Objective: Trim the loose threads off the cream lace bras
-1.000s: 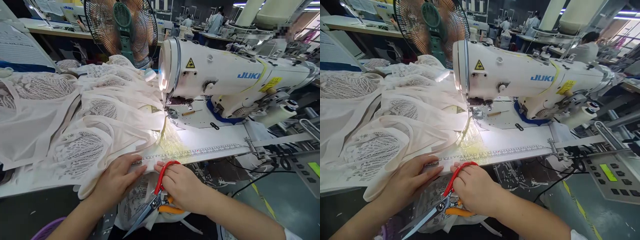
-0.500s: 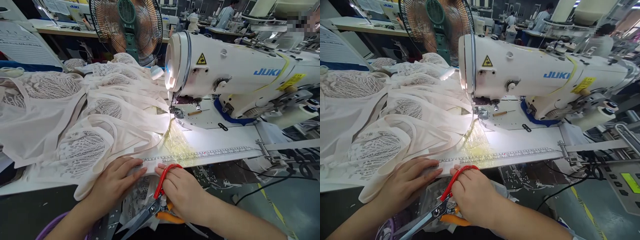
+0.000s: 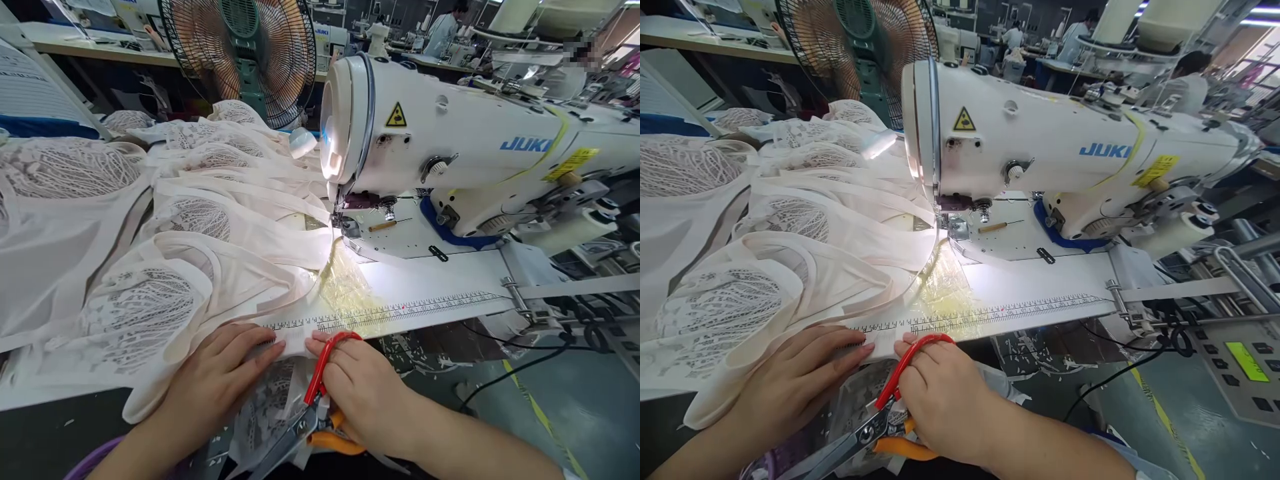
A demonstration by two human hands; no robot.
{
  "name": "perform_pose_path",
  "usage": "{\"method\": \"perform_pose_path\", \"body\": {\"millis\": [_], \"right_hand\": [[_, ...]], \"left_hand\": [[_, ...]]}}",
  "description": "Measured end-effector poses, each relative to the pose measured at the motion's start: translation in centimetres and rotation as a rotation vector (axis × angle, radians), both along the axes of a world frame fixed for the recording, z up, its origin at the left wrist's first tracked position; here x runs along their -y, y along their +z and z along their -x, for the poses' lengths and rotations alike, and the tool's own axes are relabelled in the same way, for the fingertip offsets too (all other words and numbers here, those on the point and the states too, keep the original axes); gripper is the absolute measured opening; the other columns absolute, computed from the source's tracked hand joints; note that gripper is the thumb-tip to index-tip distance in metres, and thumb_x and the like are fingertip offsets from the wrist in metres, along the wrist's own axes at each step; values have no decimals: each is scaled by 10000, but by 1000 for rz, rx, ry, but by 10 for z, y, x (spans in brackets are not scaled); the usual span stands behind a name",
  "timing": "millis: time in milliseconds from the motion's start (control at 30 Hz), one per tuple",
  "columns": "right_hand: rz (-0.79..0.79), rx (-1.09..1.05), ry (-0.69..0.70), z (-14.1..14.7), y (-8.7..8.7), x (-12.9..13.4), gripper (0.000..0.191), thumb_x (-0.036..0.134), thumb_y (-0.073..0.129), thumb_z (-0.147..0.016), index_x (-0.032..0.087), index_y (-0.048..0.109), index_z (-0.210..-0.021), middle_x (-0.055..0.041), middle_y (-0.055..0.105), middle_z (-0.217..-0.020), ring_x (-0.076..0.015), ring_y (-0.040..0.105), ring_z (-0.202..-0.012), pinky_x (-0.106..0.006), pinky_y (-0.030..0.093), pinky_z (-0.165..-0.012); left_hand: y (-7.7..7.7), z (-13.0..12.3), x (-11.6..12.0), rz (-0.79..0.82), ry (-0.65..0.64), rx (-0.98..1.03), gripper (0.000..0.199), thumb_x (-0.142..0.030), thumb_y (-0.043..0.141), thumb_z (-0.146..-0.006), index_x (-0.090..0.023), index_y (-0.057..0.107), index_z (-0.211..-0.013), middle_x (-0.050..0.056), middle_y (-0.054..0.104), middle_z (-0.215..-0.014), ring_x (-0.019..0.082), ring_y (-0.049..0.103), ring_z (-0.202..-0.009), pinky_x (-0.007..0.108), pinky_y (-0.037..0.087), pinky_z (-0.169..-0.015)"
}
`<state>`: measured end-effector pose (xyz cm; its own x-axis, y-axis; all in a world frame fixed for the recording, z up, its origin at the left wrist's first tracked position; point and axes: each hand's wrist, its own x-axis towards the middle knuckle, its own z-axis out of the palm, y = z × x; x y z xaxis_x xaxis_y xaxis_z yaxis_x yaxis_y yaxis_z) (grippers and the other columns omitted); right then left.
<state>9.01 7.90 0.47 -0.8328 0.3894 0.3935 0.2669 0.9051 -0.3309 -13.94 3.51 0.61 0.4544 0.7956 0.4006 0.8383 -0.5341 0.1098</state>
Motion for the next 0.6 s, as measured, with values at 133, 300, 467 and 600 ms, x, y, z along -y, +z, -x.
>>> {"method": "perform_pose_path", "body": {"millis": [133,300,467,600], "right_hand": [[34,7,-1,0,-1,-1,379,104,388,-717,13,585,-1027,-168,608,-1105,-263,512,-1097,-374,389,-990],[46,-12,-3,0,-1,-3,341,116,384,-731,34,590,-991,-164,618,-1087,-260,525,-1079,-377,413,-967],[56,-19,9,0,-2,-4,356,108,399,-716,17,573,-1013,-178,605,-1110,-270,503,-1107,-399,417,-961],[57,-8,11,0,-2,-5,348,115,402,-743,23,562,-1038,-173,603,-1115,-261,496,-1119,-396,412,-968]], "left_hand": [[-1,2,-1,10,-20,-48,278,-150,475,-834,-220,584,-1080,58,617,-987,195,535,-929,326,425,-824],[2,1,-1,6,2,-57,268,-162,492,-826,-223,588,-1069,46,626,-951,176,559,-895,300,443,-798],[3,0,-2,-2,6,-62,262,-170,516,-818,-220,594,-1062,45,639,-933,174,563,-887,304,451,-800],[1,2,-3,-30,-34,-39,280,-182,528,-816,-206,582,-1090,45,655,-991,183,560,-926,316,439,-834]]}}
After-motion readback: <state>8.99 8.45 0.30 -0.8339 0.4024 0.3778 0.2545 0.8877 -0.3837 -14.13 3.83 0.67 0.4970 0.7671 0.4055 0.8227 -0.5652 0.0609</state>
